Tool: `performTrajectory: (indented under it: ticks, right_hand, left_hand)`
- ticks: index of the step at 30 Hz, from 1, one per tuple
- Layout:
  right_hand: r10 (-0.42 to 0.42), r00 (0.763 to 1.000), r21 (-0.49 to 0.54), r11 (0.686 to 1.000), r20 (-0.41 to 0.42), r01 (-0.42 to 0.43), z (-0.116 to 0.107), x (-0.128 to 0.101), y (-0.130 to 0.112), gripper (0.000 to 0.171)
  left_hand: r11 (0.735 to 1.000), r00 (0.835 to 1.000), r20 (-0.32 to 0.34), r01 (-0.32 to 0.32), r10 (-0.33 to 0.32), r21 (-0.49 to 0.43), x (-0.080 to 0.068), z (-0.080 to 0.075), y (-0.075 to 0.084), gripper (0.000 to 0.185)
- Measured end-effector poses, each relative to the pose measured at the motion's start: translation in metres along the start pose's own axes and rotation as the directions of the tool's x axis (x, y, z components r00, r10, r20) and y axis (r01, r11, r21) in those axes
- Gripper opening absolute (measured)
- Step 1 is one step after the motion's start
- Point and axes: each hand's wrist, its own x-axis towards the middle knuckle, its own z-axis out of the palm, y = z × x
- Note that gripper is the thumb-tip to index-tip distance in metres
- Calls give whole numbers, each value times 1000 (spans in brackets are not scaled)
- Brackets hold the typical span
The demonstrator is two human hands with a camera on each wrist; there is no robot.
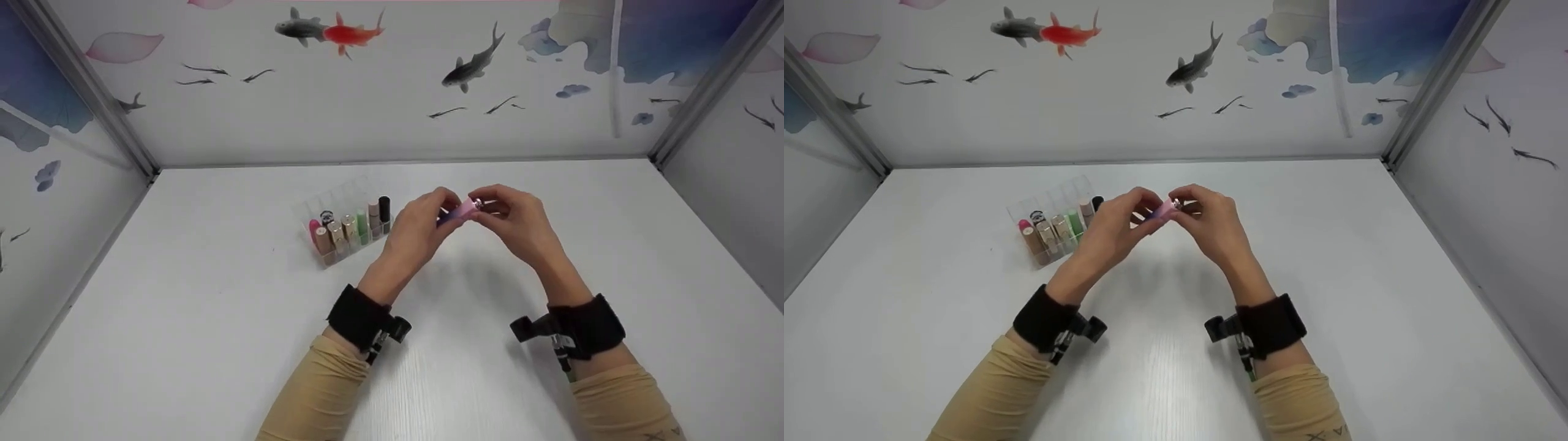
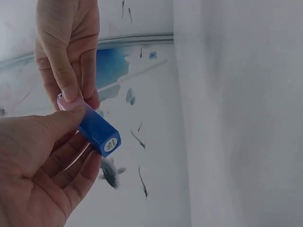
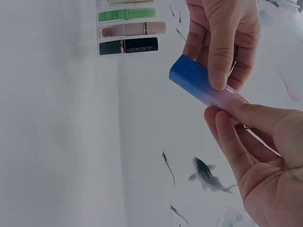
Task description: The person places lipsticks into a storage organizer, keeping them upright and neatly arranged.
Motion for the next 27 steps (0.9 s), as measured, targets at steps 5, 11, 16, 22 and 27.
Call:
performTrajectory:
  ticks: [5, 11, 16, 22, 27]
  right_hand:
    - [-55, 995, 48, 997, -78, 58, 15, 2, -8, 34]
    - [-109, 979, 138, 981, -172, 134, 36, 6, -19, 32]
    - [-156, 959, 202, 958, -235, 205, 52, 12, -30, 31]
    - [-181, 932, 263, 927, -313, 268, 71, 20, -41, 29]
    - [-186, 942, 299, 915, -281, 270, 83, 24, -49, 25]
  left_hand:
    - [997, 997, -34, -66, 65, -30, -2, -15, -5, 27]
    - [993, 991, -81, -110, 106, -47, -6, -33, -11, 28]
    - [992, 990, -96, -110, 105, -55, -9, -47, -16, 30]
    - [997, 989, -123, -79, 77, -9, -12, -63, -23, 36]
    - [999, 991, -131, -37, 40, 23, -15, -76, -31, 35]
